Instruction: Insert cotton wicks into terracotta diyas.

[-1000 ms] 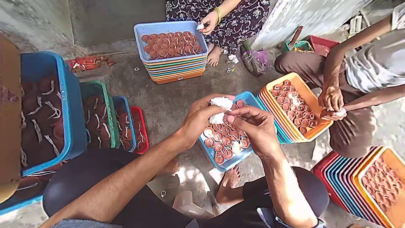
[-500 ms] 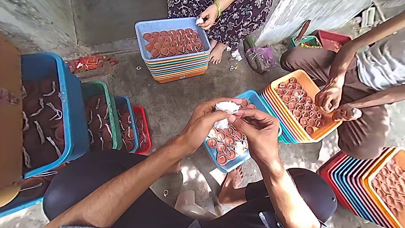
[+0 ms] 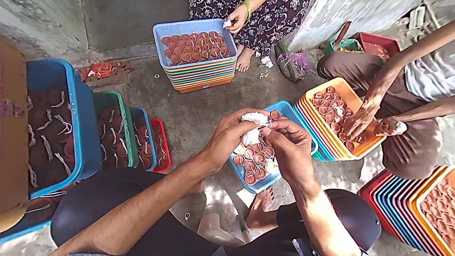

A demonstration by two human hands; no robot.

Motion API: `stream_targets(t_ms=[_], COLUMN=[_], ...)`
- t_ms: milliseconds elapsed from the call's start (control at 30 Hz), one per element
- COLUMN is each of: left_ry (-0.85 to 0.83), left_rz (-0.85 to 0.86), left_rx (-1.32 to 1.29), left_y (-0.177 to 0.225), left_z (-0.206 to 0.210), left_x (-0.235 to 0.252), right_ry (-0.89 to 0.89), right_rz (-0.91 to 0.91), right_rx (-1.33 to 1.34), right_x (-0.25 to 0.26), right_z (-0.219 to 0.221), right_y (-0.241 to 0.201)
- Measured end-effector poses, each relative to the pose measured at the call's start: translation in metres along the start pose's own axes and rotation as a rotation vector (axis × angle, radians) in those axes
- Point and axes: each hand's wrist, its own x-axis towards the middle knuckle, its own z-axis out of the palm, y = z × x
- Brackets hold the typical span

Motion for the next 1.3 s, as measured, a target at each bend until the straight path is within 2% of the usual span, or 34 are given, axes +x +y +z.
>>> stream_targets(t_ms=[233, 533, 800, 1300], left_ry=[0.029, 0.01, -0.011, 0.013], left_rz=[-0.001, 0.049, 0.174, 0.165], left_rx=[0.022, 0.027, 0.141, 0.133], left_y=[0.0001, 0.0009, -0.0004, 0.0056], left_z=[-0.0008, -0.0018, -0.0005, 0.0007], left_x=[-0.0001, -0.0012, -0.0015, -0.0035], right_ry=[-0.049, -0.097, -0.093, -0.111], right_rz=[0.061, 0.028, 0.016, 0.034], right_rx=[0.1, 0.089, 0.045, 0.049], right_x=[-0.0007, -0.0007, 0.0007, 0.0019], right_z=[0.0004, -0.0008, -0.0018, -0.0051], right_y=[0.0011, -0.0002, -0.0029, -0.0019])
